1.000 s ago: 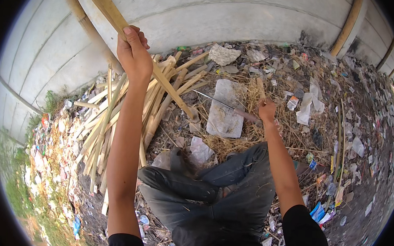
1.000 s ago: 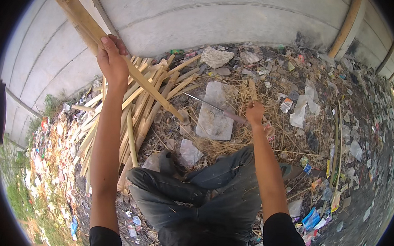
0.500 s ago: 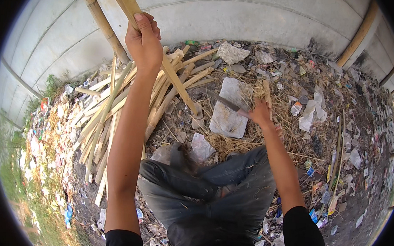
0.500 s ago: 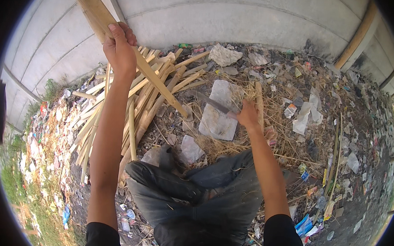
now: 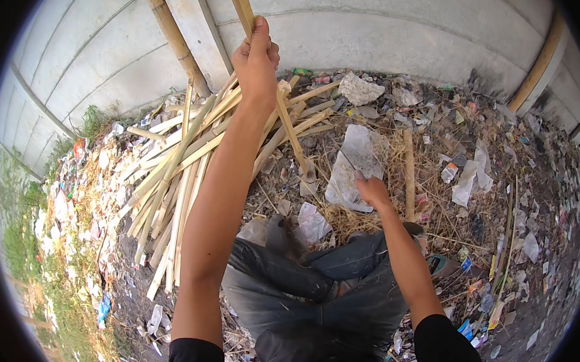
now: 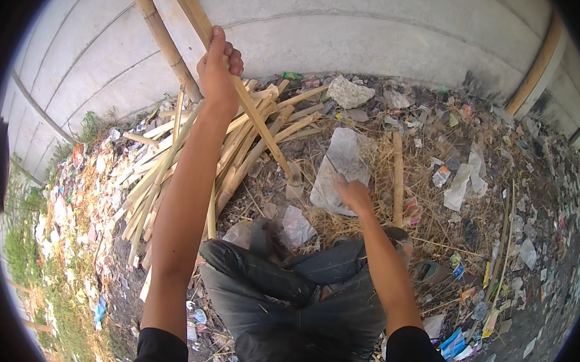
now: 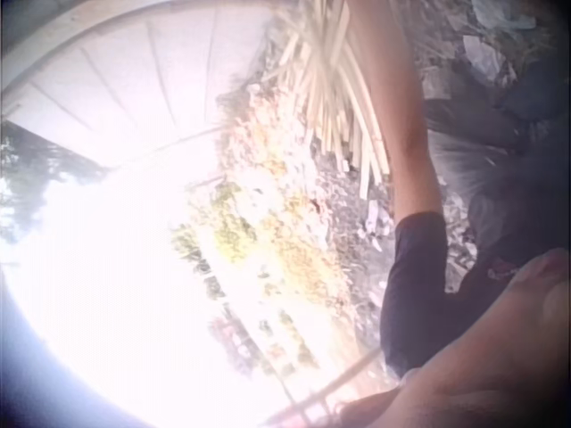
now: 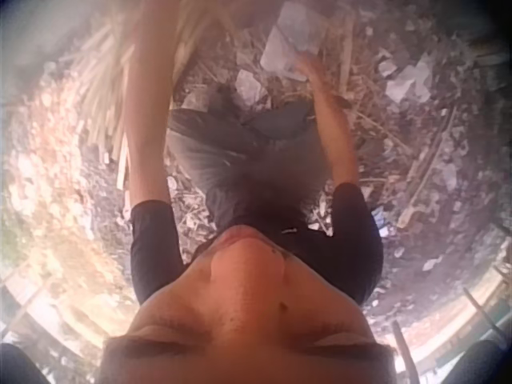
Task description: The person sits on the ground and uses a knife to split long bamboo poles into thin strips. They hold the bamboo with one hand and use the knife to carefully split the material lengthwise, creating a pile of bamboo strips.
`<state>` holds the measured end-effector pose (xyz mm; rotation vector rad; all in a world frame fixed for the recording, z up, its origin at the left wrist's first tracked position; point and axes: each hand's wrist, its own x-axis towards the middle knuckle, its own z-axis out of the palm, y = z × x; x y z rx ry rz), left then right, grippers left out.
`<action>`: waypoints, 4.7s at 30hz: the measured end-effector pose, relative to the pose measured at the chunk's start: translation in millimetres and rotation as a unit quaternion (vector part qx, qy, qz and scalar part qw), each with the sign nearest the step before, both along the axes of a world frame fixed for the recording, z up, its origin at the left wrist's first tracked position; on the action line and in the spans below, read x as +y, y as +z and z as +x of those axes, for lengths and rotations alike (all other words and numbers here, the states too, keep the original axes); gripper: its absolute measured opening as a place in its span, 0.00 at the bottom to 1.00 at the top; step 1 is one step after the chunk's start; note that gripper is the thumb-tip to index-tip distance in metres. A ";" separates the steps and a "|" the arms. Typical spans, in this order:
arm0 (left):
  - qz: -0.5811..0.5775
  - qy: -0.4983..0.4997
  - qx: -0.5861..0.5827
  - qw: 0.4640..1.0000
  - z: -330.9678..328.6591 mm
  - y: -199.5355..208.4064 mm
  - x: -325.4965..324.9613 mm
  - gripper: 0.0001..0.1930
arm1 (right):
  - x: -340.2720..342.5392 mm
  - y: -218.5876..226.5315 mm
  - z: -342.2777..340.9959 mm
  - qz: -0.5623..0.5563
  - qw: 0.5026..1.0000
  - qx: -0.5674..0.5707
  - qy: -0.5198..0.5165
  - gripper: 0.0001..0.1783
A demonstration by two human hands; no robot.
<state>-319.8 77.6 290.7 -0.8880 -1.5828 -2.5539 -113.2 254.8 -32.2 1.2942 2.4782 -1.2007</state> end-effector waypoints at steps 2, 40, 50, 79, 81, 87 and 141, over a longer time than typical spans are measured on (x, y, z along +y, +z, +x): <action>-0.026 0.037 0.003 0.999 -0.2 1.2 6.2 0.26 | -11.5 37.0 8.9 -0.101 0.989 0.095 -0.057 0.35; -0.072 0.292 0.032 0.953 0.6 3.6 24.7 0.31 | -175.6 176.3 60.9 -0.390 0.832 0.367 -0.147 0.35; -0.073 0.283 0.038 0.955 -9.0 0.2 38.6 0.32 | -209.5 83.0 64.8 -0.267 0.836 0.473 -0.083 0.35; -0.064 0.273 0.040 0.959 -16.2 -6.1 25.2 0.30 | -183.2 222.5 55.6 -0.265 0.733 0.627 -0.011 0.35; -0.078 0.285 0.040 0.955 -14.4 -10.6 23.8 0.31 | -196.7 198.2 45.4 -0.207 0.711 0.672 -0.014 0.34; -0.088 0.285 0.019 0.954 -10.7 -20.8 19.4 0.32 | -205.7 29.2 69.7 -0.389 0.881 0.232 -0.136 0.35; -0.097 0.310 0.090 0.941 -4.8 -8.4 6.1 0.30 | -185.1 185.6 54.1 -0.500 0.763 0.392 -0.118 0.33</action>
